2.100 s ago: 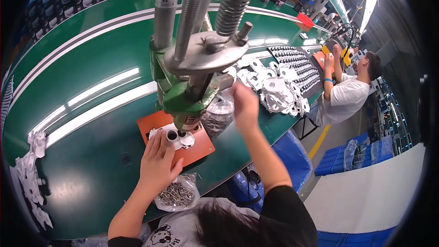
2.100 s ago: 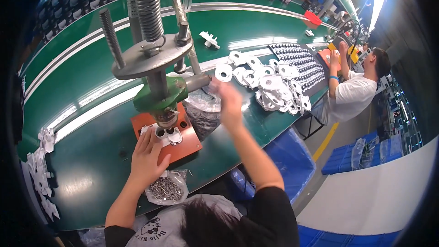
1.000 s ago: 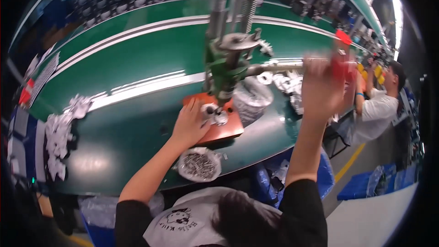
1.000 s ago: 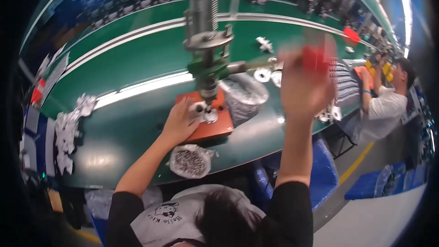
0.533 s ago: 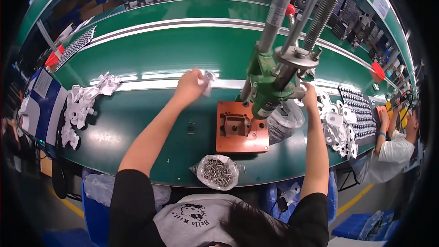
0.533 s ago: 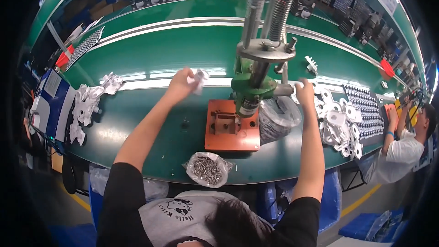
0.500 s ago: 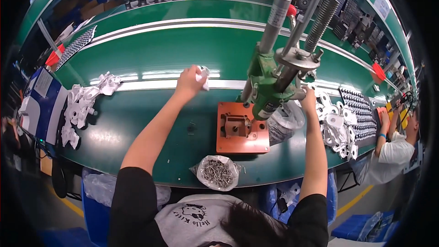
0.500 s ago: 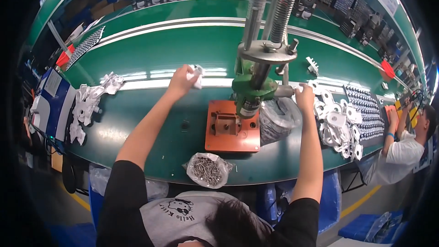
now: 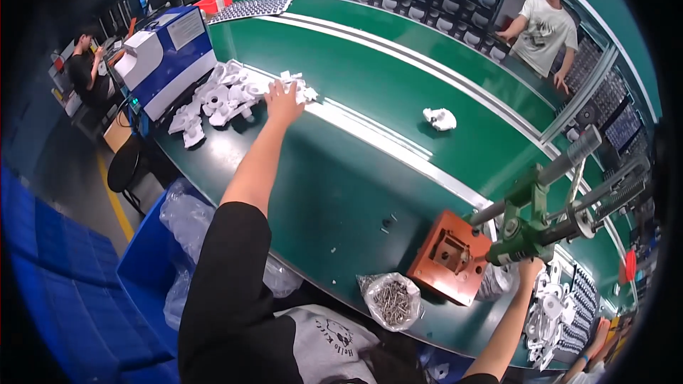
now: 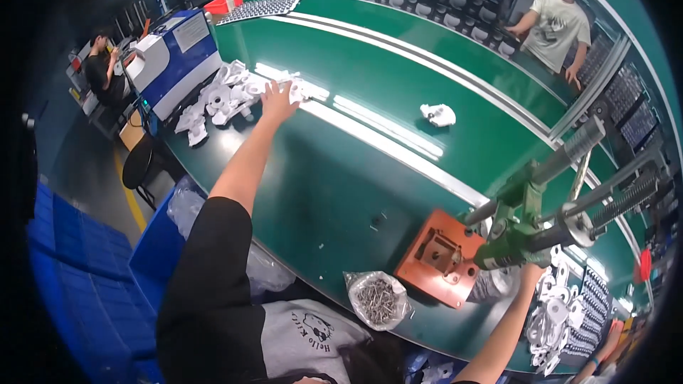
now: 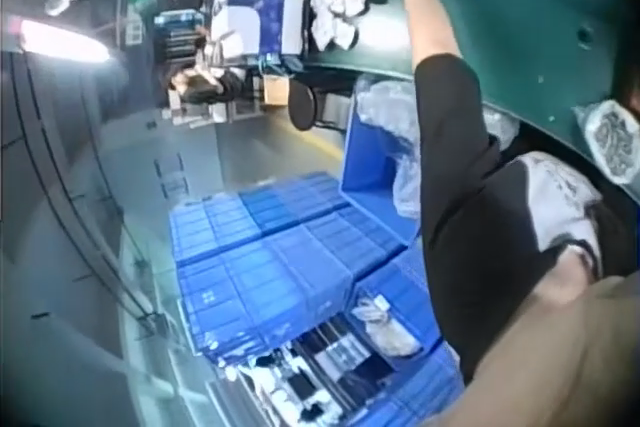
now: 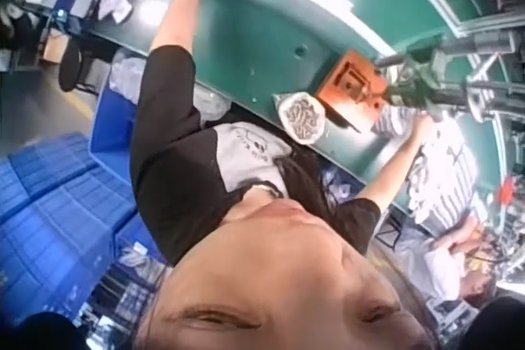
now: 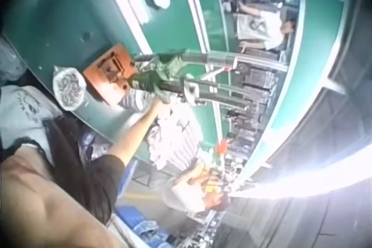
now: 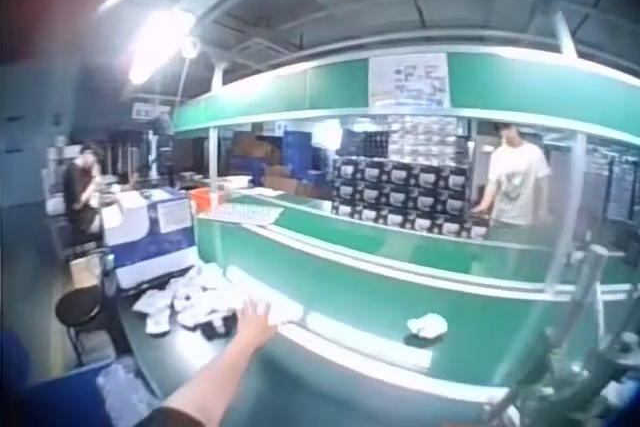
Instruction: Assemble small plastic components by hand and use a manual lever-operated press to secure them.
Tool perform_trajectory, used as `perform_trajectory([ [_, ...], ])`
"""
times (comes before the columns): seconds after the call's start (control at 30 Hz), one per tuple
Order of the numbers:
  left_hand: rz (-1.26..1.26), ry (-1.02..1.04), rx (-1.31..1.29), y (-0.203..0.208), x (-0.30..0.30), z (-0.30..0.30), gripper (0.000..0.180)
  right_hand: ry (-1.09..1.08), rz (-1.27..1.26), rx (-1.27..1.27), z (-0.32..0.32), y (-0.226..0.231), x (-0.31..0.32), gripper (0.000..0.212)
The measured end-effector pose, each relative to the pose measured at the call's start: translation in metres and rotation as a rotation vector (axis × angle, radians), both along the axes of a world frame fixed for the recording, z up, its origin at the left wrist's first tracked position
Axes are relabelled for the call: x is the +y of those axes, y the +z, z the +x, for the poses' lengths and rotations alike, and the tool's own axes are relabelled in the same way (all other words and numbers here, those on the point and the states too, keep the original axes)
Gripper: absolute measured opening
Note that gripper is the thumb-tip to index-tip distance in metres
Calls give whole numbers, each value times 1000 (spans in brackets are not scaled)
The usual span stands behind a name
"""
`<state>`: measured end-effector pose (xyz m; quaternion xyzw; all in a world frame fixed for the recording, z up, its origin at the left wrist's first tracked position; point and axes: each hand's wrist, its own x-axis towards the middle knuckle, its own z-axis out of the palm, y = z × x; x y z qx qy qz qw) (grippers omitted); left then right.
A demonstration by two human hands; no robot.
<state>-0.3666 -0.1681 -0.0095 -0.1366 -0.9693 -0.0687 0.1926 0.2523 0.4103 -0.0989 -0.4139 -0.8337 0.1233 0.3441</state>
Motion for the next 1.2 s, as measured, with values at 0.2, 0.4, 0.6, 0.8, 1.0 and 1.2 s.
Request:
perform_trajectory([
  [0.2, 4, -224, -213, -33, -8, -48, 38, -65, -105, 24, -12, 78, -85, 59],
  [0.4, 139, -445, -277, -15, 19, 10, 21, 74, -59, 613, 46, 123, -170, 48],
  [0.6, 1246, -1128, -1286, 68, 40, 216, 46, 309, 169, 583, -14, 165, -334, 60],
  [0.8, 850, -1225, -1097, 87, 45, 347, 59, 937, 164, 237, -133, 197, -423, 71],
  [1.0, 790, -1166, -1131, 75, 36, 367, 27, 985, -320, 289, -112, 191, -423, 68],
  [1.2, 374, -912, -1057, 88, 42, 381, 22, 899, -689, 375, -101, 170, -423, 69],
])
